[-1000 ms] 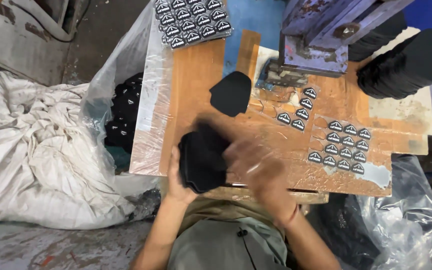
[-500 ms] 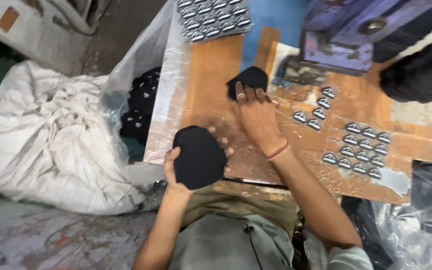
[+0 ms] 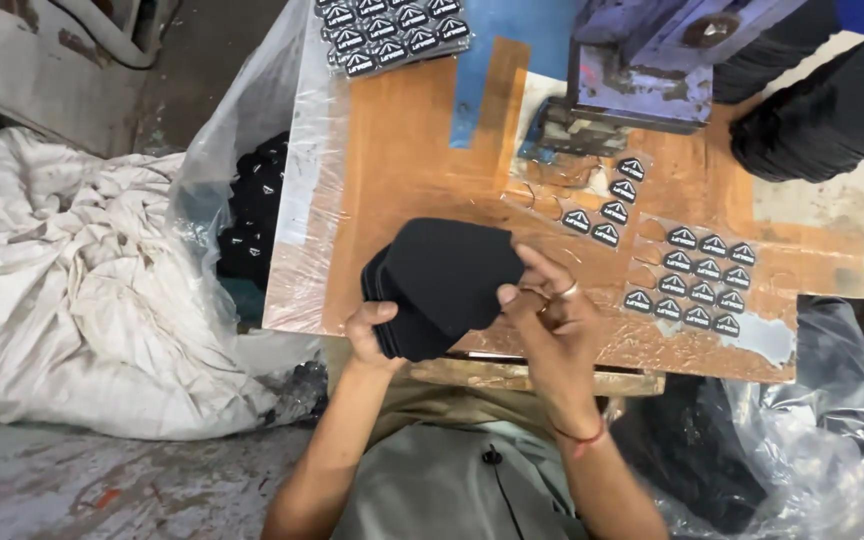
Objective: The person sorts and organizes black fabric patches on a workbench in a production facility.
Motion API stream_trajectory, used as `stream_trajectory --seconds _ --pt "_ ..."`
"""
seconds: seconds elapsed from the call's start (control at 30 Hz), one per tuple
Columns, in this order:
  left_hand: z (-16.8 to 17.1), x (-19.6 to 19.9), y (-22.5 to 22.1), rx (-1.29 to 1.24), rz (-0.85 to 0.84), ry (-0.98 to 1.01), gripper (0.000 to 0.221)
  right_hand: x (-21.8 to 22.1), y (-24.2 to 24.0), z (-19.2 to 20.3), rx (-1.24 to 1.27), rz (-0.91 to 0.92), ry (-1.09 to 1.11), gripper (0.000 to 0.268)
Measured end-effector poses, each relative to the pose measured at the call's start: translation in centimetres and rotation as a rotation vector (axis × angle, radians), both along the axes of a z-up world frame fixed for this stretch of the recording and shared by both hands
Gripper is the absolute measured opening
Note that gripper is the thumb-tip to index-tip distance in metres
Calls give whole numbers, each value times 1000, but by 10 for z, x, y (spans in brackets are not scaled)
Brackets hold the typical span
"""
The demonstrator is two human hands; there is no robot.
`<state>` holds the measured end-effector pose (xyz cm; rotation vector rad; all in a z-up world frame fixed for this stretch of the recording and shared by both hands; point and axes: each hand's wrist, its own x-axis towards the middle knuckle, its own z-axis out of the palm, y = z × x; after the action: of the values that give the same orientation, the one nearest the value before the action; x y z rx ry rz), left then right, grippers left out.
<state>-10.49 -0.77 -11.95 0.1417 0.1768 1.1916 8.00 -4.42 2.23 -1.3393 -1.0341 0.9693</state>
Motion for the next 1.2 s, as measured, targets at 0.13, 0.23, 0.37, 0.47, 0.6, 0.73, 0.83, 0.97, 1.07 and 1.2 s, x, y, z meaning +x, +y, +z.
stream_trajectory --seconds 0.13,0.23,0.37,0.47,0.6,0.73,0.83,0.97,1.07,1.2 --pt "17 4 3 -26 19 -46 83 -6 -1 -6 -10 0 107 46" --pt "1 5 0 11 22 -51 82 -8 -3 -6 -38 -21 172 41" --pt "-18 7 -1 -11 -5 -25 80 -5 -10 -14 -17 -22 159 37" --pt "40 14 8 92 -72 -23 82 -6 -14 -11 -45 7 120 33" --pt "83 22 16 303 -216 -64 90 -9 -17 -8 -177 -15 -296 30" --pt "54 10 9 335 -329 21 96 2 -17 20 -124 52 -632 31" --pt "52 7 17 403 -416 335 99 20 -17 45 185 0 -870 39" --pt "91 32 49 862 -783 581 95 44 -21 63 300 264 -819 79" --pt "88 54 67 1039 -900 648 101 57 -27 68 308 344 -825 69" --pt "87 76 84 1316 -827 718 106 72 -25 41 344 298 -769 52"
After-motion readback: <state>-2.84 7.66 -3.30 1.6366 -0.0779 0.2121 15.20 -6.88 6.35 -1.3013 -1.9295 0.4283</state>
